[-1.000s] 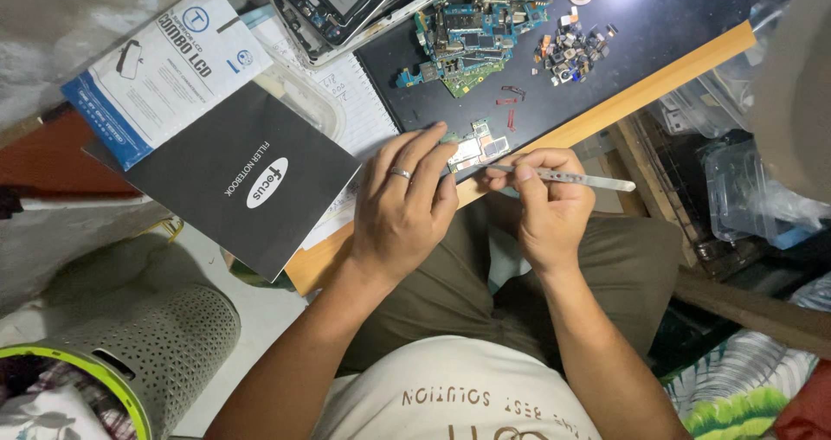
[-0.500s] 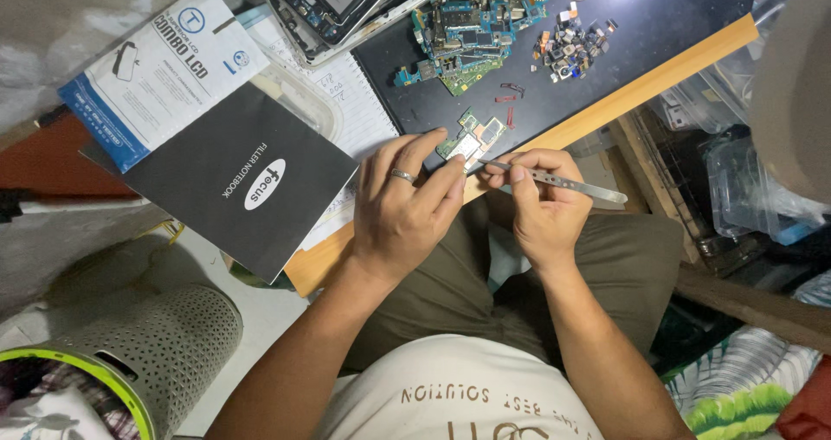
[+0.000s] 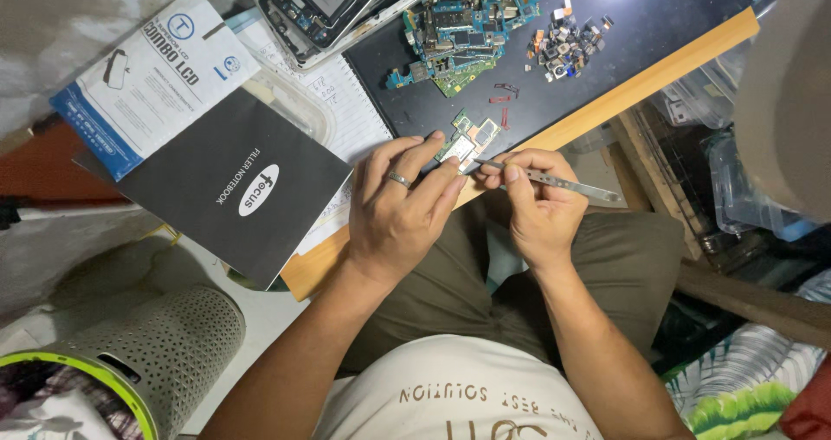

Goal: The person takes electronic components out of a plastic bag and then uses tweezers to handle parts on a circuit board.

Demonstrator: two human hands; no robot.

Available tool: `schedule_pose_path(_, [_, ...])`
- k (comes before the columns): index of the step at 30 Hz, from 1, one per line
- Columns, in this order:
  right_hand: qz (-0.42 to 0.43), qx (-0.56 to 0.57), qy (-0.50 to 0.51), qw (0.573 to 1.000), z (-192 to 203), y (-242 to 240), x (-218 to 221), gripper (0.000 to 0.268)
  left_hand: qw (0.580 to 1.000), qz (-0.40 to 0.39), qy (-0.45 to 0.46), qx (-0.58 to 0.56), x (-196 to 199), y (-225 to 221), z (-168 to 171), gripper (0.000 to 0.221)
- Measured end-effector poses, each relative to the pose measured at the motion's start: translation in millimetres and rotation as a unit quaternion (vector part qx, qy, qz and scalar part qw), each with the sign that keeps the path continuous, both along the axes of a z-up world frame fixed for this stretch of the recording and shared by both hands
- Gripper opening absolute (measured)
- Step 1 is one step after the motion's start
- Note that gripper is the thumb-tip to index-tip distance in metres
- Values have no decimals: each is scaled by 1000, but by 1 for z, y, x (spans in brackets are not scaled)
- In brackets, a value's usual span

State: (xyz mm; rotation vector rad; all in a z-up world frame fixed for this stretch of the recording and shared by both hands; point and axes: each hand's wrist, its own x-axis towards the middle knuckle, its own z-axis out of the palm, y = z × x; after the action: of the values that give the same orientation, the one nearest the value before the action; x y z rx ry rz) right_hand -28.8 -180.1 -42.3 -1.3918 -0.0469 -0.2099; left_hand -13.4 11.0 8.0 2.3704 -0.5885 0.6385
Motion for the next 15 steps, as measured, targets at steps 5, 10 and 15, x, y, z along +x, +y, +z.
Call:
schedule_pose_path(5, [8,-9,3,1000,0,-3,1,7,1000,3,-1,4,0,1,-1,20])
schedule_pose_path(10, [6,1,16,1000,1,-3,-1,8,1000,3,-3,6,0,0,-2,19])
schedule_pose_path(15, [2,-9,18,1000,2,-1,-1,8,1000,4,1,6,-1,1,-2,20])
